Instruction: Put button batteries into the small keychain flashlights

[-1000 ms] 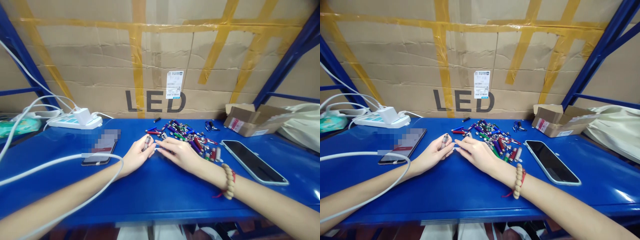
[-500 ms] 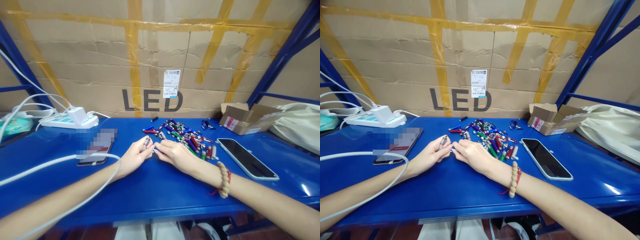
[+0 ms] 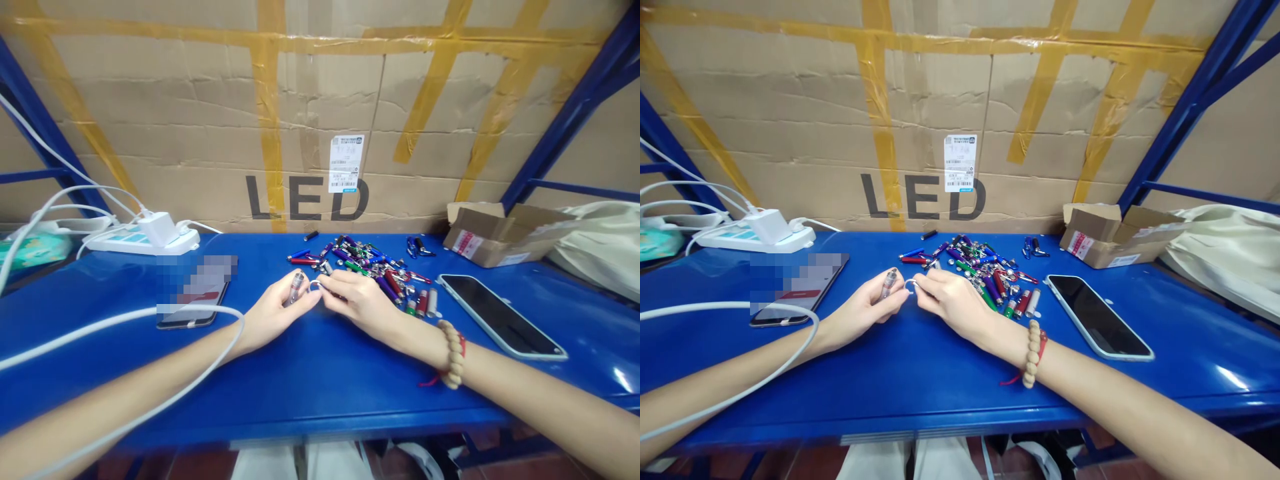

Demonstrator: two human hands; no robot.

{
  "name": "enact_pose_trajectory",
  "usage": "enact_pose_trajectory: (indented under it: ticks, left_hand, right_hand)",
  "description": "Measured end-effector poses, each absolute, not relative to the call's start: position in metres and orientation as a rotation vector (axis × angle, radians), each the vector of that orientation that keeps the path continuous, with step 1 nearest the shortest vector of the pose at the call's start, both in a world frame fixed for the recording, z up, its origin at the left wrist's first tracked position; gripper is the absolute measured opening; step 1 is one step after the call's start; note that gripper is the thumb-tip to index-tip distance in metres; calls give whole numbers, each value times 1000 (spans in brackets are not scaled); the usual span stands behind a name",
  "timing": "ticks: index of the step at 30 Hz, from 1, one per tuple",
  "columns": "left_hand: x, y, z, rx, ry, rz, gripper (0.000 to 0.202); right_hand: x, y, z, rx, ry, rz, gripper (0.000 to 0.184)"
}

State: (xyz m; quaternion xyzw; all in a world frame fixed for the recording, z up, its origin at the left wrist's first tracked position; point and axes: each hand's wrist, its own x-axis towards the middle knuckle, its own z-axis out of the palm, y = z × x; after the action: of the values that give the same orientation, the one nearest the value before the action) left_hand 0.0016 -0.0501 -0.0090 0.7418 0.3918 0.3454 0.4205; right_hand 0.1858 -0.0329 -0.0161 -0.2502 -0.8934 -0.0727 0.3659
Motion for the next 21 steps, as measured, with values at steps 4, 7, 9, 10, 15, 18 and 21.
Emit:
enact_pose_trajectory:
  ticks: [4, 7, 9, 10, 15, 18, 21]
  left_hand:
    - [-1, -52, -8, 1908, 977, 774, 32]
    - [-2, -51, -9, 2109, 1093, 658, 30]
    - [-1, -51, -10, 2189, 1158, 580, 29]
    - [-1, -51, -10, 2211, 1181, 554, 30]
    - [0, -51, -11, 2255, 1203, 514, 35]
    - [-1, -52, -11, 2258, 1203, 506, 35]
    - [-1, -51, -12, 2258, 1210, 506, 34]
  right_hand:
    - [188, -32, -14, -653, -2131, -207, 17]
    - [187, -35, -13, -623, -2077, -238, 17]
    - [185, -38, -14, -593, -2064, -257, 18]
    - [184, -39, -14, -577, -2063, -266, 18]
    - [182, -38, -15, -516, -2093, -297, 19]
    - [182, -38, -16, -521, -2099, -309, 19]
    - [182, -37, -17, -514, -2112, -308, 19]
